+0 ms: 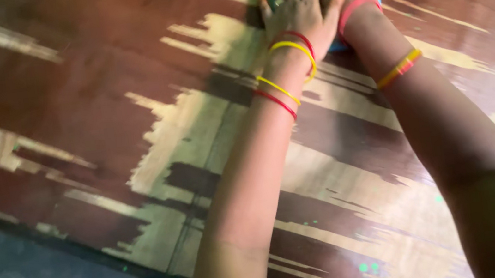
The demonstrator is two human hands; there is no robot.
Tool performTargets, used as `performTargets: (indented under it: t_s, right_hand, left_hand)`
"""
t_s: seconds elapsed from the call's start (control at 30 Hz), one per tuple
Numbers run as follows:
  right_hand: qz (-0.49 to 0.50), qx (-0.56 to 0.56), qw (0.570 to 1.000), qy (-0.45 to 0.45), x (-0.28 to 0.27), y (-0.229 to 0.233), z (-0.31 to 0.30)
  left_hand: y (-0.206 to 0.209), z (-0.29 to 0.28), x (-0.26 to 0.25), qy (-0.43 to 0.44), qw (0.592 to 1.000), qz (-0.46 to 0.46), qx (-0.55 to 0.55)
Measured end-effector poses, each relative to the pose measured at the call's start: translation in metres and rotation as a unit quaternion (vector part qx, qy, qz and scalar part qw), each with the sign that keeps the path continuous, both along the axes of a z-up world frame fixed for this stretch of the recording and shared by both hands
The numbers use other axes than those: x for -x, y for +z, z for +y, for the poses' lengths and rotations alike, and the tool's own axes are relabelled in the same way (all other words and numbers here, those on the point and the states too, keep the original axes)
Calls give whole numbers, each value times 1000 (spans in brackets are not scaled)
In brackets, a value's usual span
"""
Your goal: The person wipes a wooden surface with a blue cloth, moving across the tabletop and along the bed frame. The person uses both hands to scrub the surface and then wipes the wooden bed frame.
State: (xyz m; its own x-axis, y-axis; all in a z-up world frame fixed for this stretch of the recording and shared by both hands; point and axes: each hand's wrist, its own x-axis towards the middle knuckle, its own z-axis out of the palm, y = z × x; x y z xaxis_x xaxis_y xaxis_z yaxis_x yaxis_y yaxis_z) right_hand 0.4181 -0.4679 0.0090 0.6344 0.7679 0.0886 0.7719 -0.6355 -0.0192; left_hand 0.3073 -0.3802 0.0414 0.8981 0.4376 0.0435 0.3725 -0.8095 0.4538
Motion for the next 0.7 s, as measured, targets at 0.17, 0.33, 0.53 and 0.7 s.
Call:
performTargets:
  t_s: [0.17, 0.33, 0.53, 0.7]
  right_hand:
    - [70, -24, 994, -84, 35, 38, -136]
    - [88, -14, 963, -253, 63, 54, -281]
    - [73, -22, 908, -412, 31, 42, -380]
    - [61, -10, 897, -437, -33, 20, -389]
  left_hand:
    - [6, -96, -13, -129, 991, 23, 23]
    - [6, -190, -14, -253, 967, 24, 23]
    - [12, -287, -27, -309, 948, 57, 36]
    - [14, -345, -56, -240, 966, 94, -2]
